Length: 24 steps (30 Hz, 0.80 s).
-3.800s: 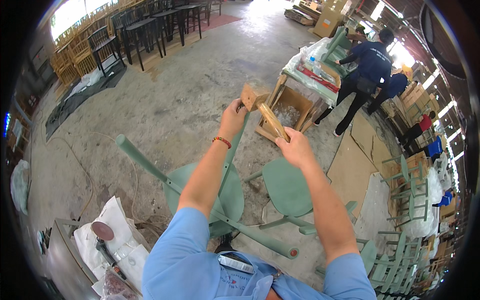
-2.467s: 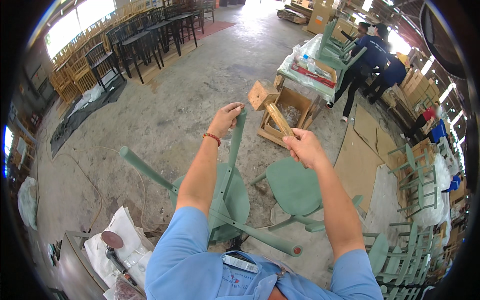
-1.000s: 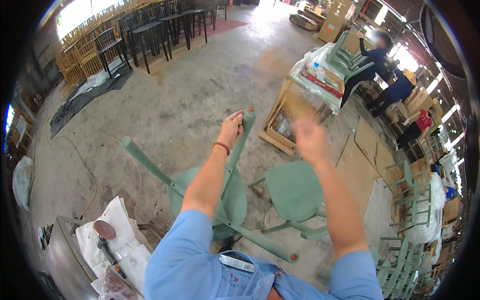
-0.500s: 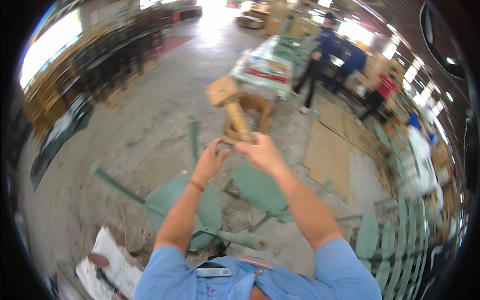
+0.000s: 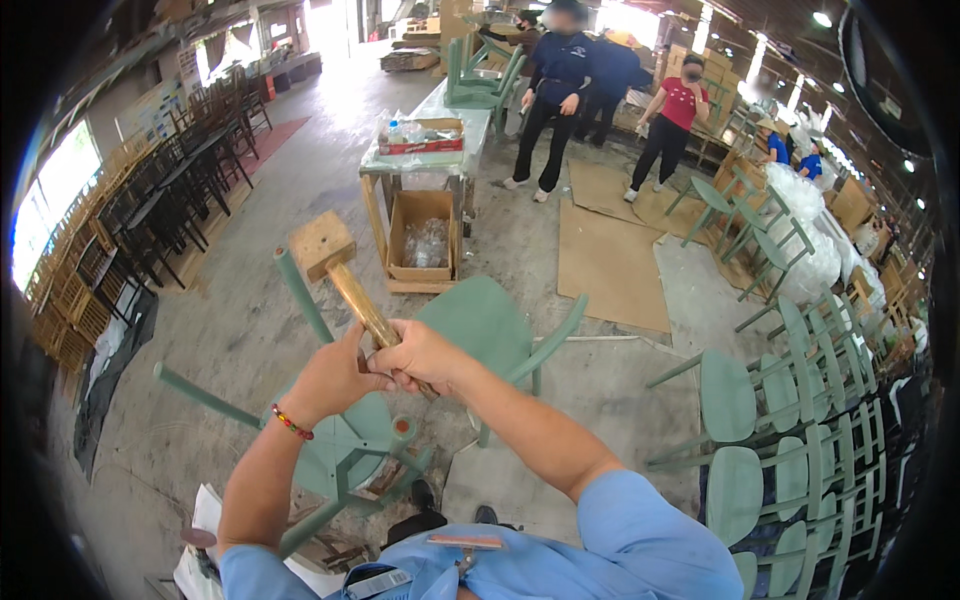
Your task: The person assembles green metal chairs by inserting legs into the seat frame and tapping them with a wooden mallet. They wipe the chair legs with a white cloth, flip the chair to inspect the underside, and repeat the process on multiple chairs.
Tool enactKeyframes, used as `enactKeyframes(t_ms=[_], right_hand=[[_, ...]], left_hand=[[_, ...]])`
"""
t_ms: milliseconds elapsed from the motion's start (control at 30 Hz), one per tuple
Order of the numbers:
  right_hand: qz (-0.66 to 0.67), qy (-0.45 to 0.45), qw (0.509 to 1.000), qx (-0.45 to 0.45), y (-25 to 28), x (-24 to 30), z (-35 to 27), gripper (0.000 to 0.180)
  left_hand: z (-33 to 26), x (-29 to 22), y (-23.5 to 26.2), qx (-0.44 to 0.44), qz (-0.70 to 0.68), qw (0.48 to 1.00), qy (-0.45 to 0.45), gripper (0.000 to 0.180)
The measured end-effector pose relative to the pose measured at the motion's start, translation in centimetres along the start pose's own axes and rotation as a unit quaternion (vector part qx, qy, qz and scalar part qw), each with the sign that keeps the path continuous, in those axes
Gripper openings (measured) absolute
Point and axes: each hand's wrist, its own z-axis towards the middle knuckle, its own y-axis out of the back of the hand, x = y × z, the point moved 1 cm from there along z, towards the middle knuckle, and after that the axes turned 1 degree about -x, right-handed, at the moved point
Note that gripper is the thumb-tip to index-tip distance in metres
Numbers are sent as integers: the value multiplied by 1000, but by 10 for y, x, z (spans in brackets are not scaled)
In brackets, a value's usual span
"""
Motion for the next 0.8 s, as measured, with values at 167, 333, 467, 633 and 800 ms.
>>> enactKeyframes(t_ms=[167,333,467,633,800], right_hand=[[53,6,999,-6,-43,1,-14,30],[105,16,994,-34,-117,-6,5,24],[191,-6,982,-6,-207,-36,53,21],[152,-45,987,0,-289,-75,119,17],[59,-85,994,-24,-321,-94,149,21]], left_hand=[[-64,28,20,-100,-58,989,-91,34],[-109,79,41,-164,-182,963,-111,23],[-155,159,60,-258,-283,919,-98,24],[-180,258,66,-347,-440,825,-71,22],[-183,392,149,-506,-234,828,60,26]])
